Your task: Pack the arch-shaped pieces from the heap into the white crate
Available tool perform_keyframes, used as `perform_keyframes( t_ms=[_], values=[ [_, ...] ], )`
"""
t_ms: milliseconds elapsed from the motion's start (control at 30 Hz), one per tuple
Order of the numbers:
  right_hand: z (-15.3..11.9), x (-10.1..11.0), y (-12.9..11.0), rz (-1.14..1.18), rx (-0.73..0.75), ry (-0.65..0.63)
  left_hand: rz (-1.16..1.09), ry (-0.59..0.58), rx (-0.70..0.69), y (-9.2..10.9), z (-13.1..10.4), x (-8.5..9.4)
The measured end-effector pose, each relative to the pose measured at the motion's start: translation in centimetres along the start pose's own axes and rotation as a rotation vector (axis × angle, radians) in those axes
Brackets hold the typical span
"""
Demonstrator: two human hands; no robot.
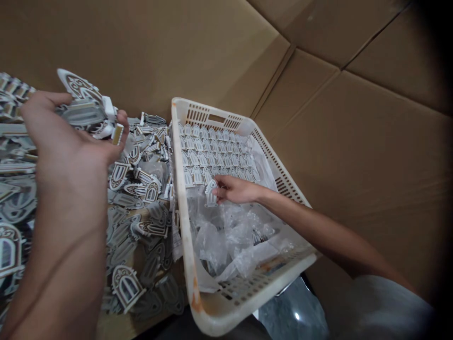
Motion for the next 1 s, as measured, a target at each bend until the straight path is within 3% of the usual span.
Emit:
perform_keyframes(
  t_ms=[100, 233, 367, 500, 633, 833, 1000],
  values=[
    [0.9, -0.6, -1.5, -0.086, 0.118, -0.054, 0.017, -0.009, 0.032, -0.1, 0.1, 0.1],
    [2.4, -1.7, -2.8, -0.183, 0.163, -0.122, 0.017, -0.007, 0.088, -0.1, 0.0, 0.0],
    [2.9, -1.0, -3.6, -0.181, 0.205, -0.056, -0.024, 0.022, 0.074, 0.0, -0.2, -0.2],
    [2.5, -0.3, -2.5, -0.011, 0.046, 0.004, -0.060, 0.016, 0.061, -0.1, 0.2, -0.2],
    [2.5, -2.3, -0.5, 0.118, -0.115, 0.000, -0.070, 0.022, 0.045, -0.1, 0.0, -0.1],
    [4.7, -4.5, 1.6, 0.156, -0.146, 0.146, -0.042, -0.002, 0.091, -0.5, -1.2, -1.1],
    [5.0, -4.8, 0.7, -0.030, -0.110, 0.170, 0.115, -0.135, 0.252, -2.3, -2.1, -2.9]
  ],
)
Point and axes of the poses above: each hand's wrist, its own z-axis towards the middle knuckle, its own x-axis out of the back of the hand, y = z × x, the point moved 7 cm from there along z, towards the middle knuckle, and after that the axes turned 5 degrees about y, right-handed, at the moved point
